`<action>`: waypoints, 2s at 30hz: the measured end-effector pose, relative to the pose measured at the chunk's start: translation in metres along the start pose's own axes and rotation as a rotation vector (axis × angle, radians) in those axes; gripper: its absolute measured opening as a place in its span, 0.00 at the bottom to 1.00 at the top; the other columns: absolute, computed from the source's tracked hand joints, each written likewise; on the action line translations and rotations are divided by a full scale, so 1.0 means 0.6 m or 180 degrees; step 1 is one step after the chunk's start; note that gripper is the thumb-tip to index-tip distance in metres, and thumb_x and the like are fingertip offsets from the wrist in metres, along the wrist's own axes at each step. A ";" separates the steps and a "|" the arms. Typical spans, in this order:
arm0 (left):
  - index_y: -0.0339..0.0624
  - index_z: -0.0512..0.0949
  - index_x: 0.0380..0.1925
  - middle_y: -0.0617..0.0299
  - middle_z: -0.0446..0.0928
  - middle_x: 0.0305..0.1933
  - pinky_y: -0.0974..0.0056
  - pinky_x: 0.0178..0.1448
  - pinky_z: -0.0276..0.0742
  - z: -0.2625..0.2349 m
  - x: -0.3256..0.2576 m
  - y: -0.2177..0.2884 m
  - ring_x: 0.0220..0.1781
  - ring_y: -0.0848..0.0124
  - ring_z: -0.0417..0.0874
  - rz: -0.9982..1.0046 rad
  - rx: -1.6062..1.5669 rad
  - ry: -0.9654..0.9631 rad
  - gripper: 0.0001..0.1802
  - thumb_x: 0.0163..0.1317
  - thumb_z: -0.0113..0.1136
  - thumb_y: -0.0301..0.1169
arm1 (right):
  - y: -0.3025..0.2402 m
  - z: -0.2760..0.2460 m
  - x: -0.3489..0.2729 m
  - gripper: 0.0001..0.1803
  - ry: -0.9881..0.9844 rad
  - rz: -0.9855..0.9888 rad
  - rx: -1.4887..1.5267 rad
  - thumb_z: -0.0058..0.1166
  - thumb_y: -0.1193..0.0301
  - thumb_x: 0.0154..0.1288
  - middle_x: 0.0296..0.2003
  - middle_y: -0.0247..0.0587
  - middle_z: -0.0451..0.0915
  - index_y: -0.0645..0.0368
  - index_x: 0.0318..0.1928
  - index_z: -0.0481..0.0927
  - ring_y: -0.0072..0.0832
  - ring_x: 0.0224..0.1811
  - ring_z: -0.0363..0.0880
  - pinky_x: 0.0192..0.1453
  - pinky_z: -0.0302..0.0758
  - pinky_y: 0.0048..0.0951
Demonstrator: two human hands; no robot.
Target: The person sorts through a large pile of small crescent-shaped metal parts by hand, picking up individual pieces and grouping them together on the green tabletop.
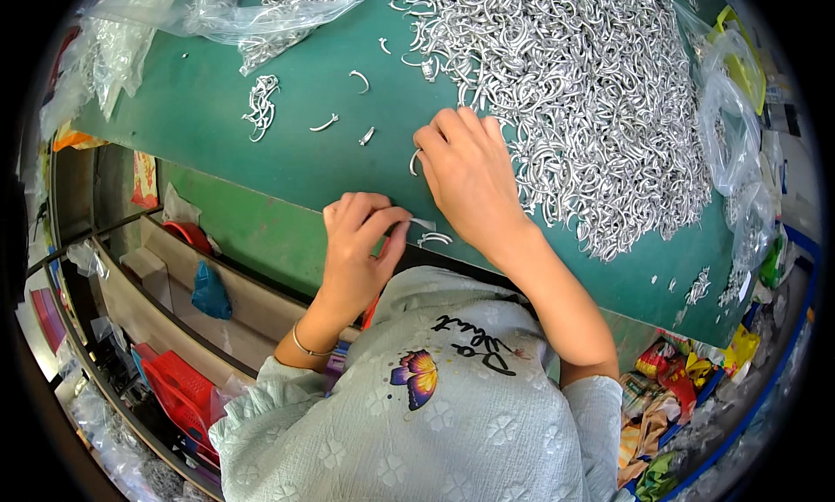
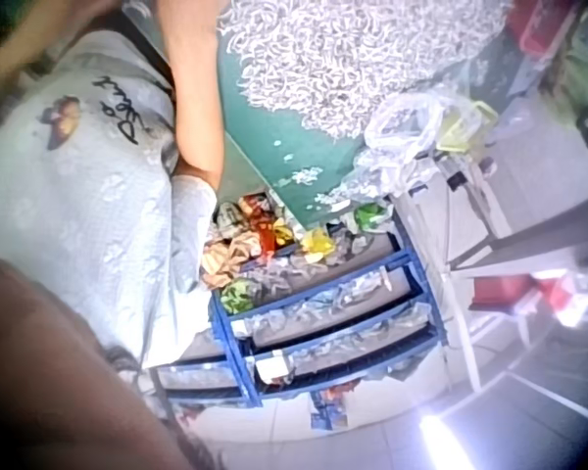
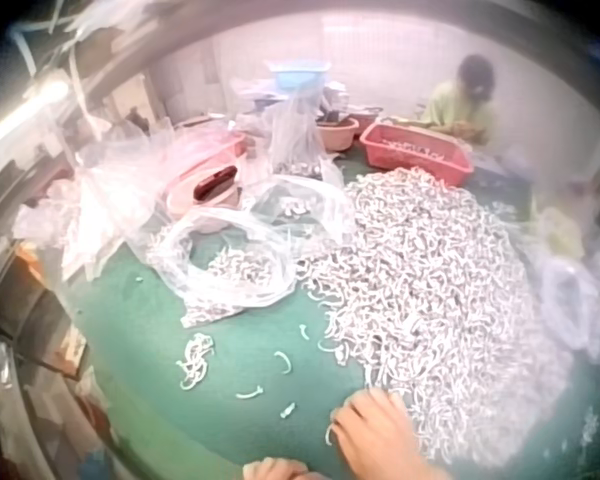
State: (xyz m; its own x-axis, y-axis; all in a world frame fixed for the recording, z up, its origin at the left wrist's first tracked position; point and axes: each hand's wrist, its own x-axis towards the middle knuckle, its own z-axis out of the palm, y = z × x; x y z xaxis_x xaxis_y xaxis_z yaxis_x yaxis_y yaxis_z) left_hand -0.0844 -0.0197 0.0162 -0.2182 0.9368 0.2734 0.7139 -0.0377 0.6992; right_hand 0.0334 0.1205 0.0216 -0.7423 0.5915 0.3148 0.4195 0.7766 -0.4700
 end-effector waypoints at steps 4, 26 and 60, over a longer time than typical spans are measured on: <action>0.43 0.80 0.37 0.63 0.73 0.37 0.60 0.49 0.60 0.002 0.003 0.003 0.41 0.64 0.73 0.0030 0.0002 -0.0153 0.13 0.50 0.67 0.19 | -0.003 -0.004 -0.002 0.08 -0.0012 0.0019 0.0051 0.61 0.77 0.55 0.36 0.38 0.73 0.59 0.37 0.79 0.36 0.42 0.71 0.46 0.65 0.36; 0.40 0.81 0.34 0.60 0.76 0.37 0.59 0.45 0.66 0.012 0.022 0.002 0.41 0.62 0.77 0.0100 -0.0021 0.0202 0.10 0.50 0.68 0.20 | -0.006 -0.071 -0.082 0.10 -0.0382 0.0451 0.0506 0.62 0.78 0.57 0.40 0.40 0.75 0.62 0.41 0.80 0.38 0.42 0.73 0.47 0.70 0.36; 0.31 0.78 0.49 0.58 0.80 0.48 0.66 0.55 0.76 0.088 -0.047 0.106 0.49 0.71 0.80 -0.2627 -0.4043 -0.2457 0.14 0.75 0.45 0.29 | -0.048 -0.082 -0.270 0.14 0.1162 0.1586 0.2795 0.52 0.68 0.71 0.50 0.47 0.75 0.64 0.51 0.78 0.35 0.50 0.75 0.55 0.73 0.36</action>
State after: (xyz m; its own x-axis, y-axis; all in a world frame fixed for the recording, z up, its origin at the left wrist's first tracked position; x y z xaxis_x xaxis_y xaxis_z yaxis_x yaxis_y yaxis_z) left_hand 0.0025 -0.0302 0.0182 0.3924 0.7721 -0.4998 -0.4419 0.6349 0.6338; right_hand 0.1675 0.0132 0.0246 -0.3294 0.9405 0.0830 0.0017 0.0885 -0.9961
